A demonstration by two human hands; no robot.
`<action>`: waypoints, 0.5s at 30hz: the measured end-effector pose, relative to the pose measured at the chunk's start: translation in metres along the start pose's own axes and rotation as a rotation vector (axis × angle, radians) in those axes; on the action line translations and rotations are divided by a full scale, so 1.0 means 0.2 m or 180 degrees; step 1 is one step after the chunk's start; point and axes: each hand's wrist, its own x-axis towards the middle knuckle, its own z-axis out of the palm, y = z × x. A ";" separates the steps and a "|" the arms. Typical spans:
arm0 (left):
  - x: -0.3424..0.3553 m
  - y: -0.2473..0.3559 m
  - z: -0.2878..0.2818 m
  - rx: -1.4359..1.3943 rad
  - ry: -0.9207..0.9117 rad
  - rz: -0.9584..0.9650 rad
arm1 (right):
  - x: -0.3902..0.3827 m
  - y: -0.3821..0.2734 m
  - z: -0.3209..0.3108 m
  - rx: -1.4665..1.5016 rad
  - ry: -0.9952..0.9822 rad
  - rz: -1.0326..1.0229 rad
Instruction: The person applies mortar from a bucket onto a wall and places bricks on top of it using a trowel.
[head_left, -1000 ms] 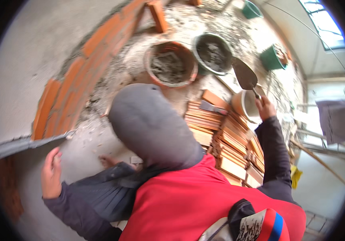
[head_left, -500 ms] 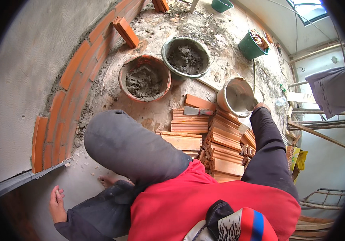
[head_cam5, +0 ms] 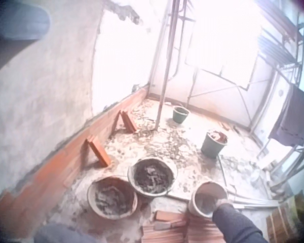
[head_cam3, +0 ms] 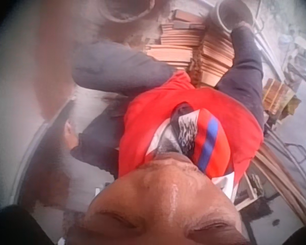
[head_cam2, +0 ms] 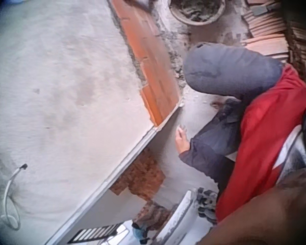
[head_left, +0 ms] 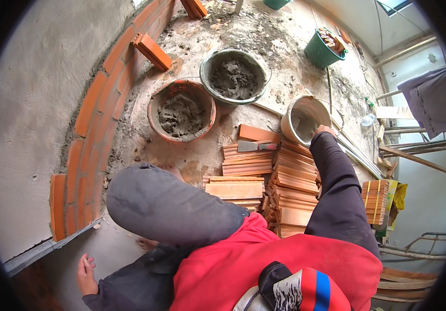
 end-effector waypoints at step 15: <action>0.02 0.05 0.00 -0.0175 -0.0148 0.0212 | 0.44 0.33 0.46 0.1446 -0.0844 -0.1119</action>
